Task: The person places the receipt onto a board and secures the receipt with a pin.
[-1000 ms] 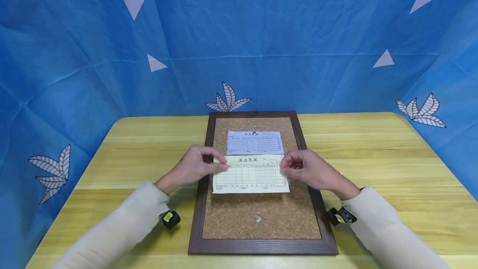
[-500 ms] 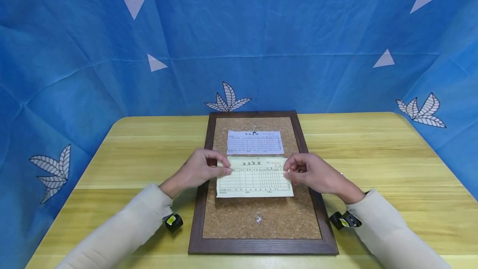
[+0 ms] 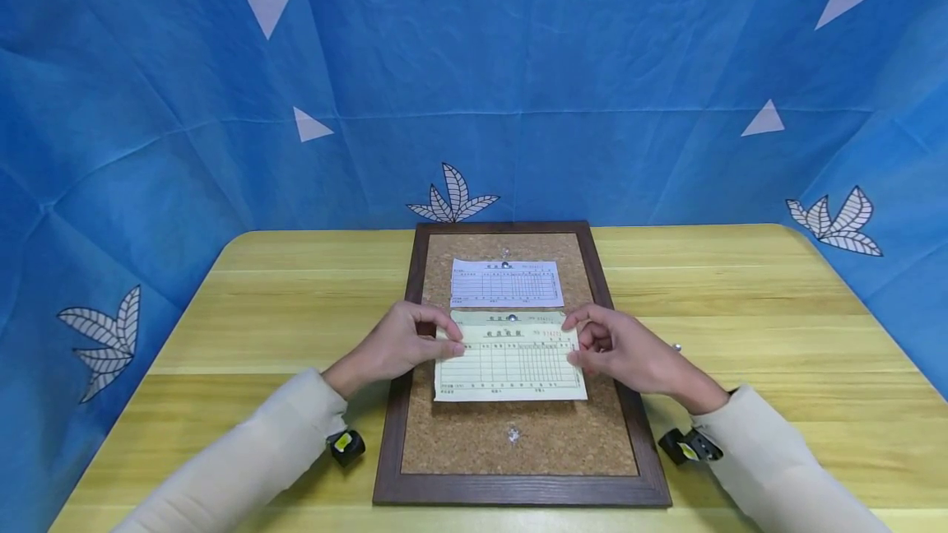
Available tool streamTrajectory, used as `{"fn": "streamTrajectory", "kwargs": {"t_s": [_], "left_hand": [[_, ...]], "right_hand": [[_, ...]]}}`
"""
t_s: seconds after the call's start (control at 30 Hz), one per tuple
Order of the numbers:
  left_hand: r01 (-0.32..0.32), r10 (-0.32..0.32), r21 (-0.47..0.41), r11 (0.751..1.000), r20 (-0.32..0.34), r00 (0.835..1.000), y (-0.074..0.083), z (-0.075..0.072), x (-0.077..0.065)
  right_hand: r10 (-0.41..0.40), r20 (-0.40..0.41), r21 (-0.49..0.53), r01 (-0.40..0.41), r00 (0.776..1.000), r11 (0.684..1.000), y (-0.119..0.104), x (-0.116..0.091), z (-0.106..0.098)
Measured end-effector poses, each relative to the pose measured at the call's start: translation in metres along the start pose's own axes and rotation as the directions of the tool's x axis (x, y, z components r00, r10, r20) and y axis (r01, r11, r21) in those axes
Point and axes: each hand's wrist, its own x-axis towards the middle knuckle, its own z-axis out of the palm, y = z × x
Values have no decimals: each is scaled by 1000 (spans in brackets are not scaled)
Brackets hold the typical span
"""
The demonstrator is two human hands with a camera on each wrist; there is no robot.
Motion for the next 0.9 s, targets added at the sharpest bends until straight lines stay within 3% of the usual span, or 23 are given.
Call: {"fn": "streamTrajectory", "kwargs": {"t_s": [0.5,0.9], "left_hand": [[-18,19,-38,999,33,999,-7,7,-1],[8,-8,18,1000,20,1000,-10,13,-5]], "right_hand": [[17,10,4,-17,1000,1000,5,-7,5],[22,35,33,-24,999,999,6,-11,10]]}}
